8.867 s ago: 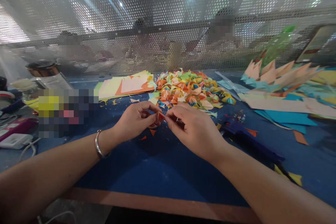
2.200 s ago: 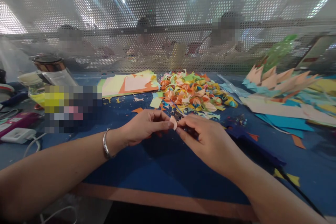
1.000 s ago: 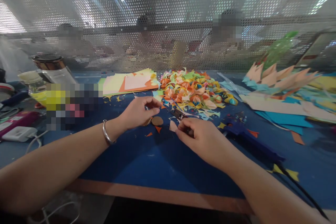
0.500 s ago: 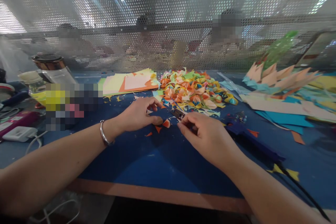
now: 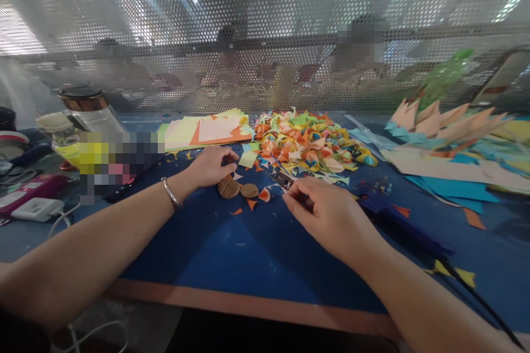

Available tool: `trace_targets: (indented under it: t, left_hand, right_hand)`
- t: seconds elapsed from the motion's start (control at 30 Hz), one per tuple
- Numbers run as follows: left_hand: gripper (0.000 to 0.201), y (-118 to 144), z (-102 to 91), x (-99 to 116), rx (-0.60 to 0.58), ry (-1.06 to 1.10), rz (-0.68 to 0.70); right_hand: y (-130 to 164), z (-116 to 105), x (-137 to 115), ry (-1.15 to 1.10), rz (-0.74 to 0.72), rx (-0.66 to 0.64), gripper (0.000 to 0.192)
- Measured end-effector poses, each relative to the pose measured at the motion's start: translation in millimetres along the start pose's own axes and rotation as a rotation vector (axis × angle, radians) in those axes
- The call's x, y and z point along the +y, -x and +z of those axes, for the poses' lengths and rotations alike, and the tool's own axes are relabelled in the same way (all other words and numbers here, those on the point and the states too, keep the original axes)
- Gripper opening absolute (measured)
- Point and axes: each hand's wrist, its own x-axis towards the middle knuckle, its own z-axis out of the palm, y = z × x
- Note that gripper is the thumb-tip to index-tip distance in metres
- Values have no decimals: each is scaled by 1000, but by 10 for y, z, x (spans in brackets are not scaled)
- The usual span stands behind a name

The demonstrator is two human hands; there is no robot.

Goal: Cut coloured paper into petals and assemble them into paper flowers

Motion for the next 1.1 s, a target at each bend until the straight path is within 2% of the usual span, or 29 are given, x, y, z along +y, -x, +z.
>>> trace_targets:
  t: [0.2, 0.33, 0.5, 0.63, 0.77, 0.93, 1.1]
  left_hand:
    - [45, 57, -215, 26, -141, -126, -33]
    - [48, 67, -295, 25, -185, -106, -80]
    - [35, 31, -345, -18, -232, -76, -137]
    - [20, -10, -332, -69, -314, 9, -119]
    - [16, -29, -298, -100, -313, 72, -105]
    - [48, -18, -297, -122, -234, 9, -74]
    - [49, 4, -346, -102, -291, -50, -31]
  right_hand:
    - [8, 8, 40, 16, -17, 2, 29]
    - [-4, 8, 55, 35, -24, 3, 29]
    - [-15, -2, 123, 72, 28, 29, 32]
    - [-50, -36, 200, 112, 51, 51, 27]
    - [-101, -82, 254, 178, 86, 24, 23]
    - [-156, -87, 268, 295, 81, -101, 21]
    - [-250, -65, 230, 411, 61, -192, 20]
